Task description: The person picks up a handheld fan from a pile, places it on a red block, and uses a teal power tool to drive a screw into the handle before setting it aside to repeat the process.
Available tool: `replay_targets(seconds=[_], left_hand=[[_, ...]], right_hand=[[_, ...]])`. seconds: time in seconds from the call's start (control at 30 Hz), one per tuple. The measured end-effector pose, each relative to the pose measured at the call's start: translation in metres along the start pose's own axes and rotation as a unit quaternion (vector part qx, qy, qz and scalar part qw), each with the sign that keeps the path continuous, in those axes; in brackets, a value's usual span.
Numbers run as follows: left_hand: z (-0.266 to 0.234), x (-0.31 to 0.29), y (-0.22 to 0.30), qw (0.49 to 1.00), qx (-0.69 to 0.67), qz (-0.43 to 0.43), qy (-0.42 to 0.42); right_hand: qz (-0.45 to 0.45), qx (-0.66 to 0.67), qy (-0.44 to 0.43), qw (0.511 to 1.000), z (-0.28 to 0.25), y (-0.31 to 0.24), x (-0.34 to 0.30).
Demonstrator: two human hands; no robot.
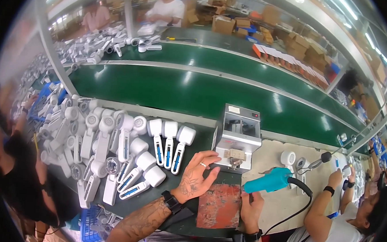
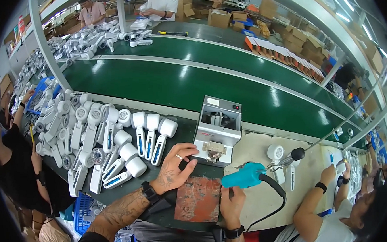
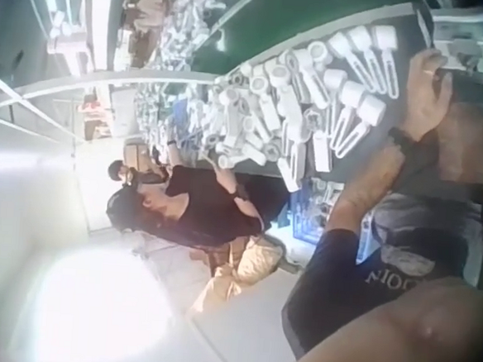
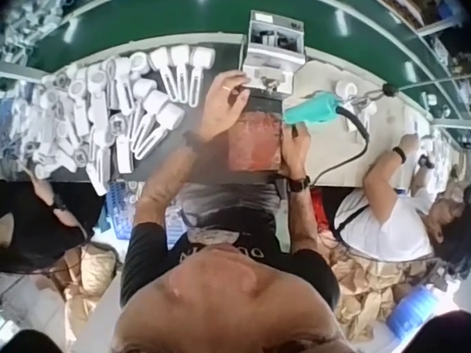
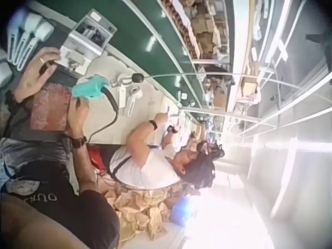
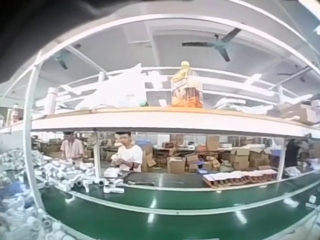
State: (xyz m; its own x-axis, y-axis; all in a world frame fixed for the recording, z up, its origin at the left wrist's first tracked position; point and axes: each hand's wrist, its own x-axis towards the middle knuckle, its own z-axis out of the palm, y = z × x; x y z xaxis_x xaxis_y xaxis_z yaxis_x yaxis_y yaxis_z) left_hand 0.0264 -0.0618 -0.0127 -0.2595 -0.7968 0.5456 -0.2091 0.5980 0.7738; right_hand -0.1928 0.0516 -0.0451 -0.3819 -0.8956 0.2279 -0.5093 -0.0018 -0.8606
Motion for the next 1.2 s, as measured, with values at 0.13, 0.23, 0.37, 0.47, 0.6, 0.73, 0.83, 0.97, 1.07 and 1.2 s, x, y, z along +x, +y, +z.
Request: replay_targets(seconds=[0.13,0.23,0.37,0.47,0.6,0.73,0.83,0.97,1.07,1.2], left_hand=[[0.002,0.000,-0.002,1.000,-0.009,0.016,0.008],[0.002,-0.001,-0.003,1.000,-0.005,0.015,0.010],[0.001,-0.001,-0.004,1.000,-0.005,0.017,0.011],[0.000,0.000,-0.002,1.000,0.016,0.015,0.001],[0.000,-0.001,0.000,1.000,-0.002,0.015,0.008],[0.000,0.000,0.000,1.000,0.008,0.014,0.002],[0.000,-0.001,-0.002,1.000,0.013,0.015,0.002],[0.002,0.000,-0.001,1.000,-0.005,0.019,0.010],[0.001,0.000,-0.001,1.000,0.006,0.019,0.008],[0.000,0.002,-0.002,1.000,0.008,0.013,0.002]], right_hand=[[0.005,0.021,-0.007,1.000,-0.001,-0.001,0.000],[-0.005,0.009,-0.009,1.000,-0.001,-0.005,0.000],[-0.014,0.012,-0.004,1.000,0.001,0.000,0.000],[0.009,0.019,-0.001,1.000,0.001,0.001,0.000],[0.015,0.017,-0.003,1.000,0.001,0.003,-0.002],[-0.015,0.009,-0.002,1.000,0.001,0.007,-0.001],[-0.003,0.009,-0.007,1.000,0.001,0.001,-0.001],[0.014,0.027,-0.008,1.000,0.001,-0.003,0.000],[-0.015,-0.007,-0.004,1.000,-0.001,-0.004,0.001],[0.031,0.017,-0.011,0.999,0.000,-0.006,0.002]])
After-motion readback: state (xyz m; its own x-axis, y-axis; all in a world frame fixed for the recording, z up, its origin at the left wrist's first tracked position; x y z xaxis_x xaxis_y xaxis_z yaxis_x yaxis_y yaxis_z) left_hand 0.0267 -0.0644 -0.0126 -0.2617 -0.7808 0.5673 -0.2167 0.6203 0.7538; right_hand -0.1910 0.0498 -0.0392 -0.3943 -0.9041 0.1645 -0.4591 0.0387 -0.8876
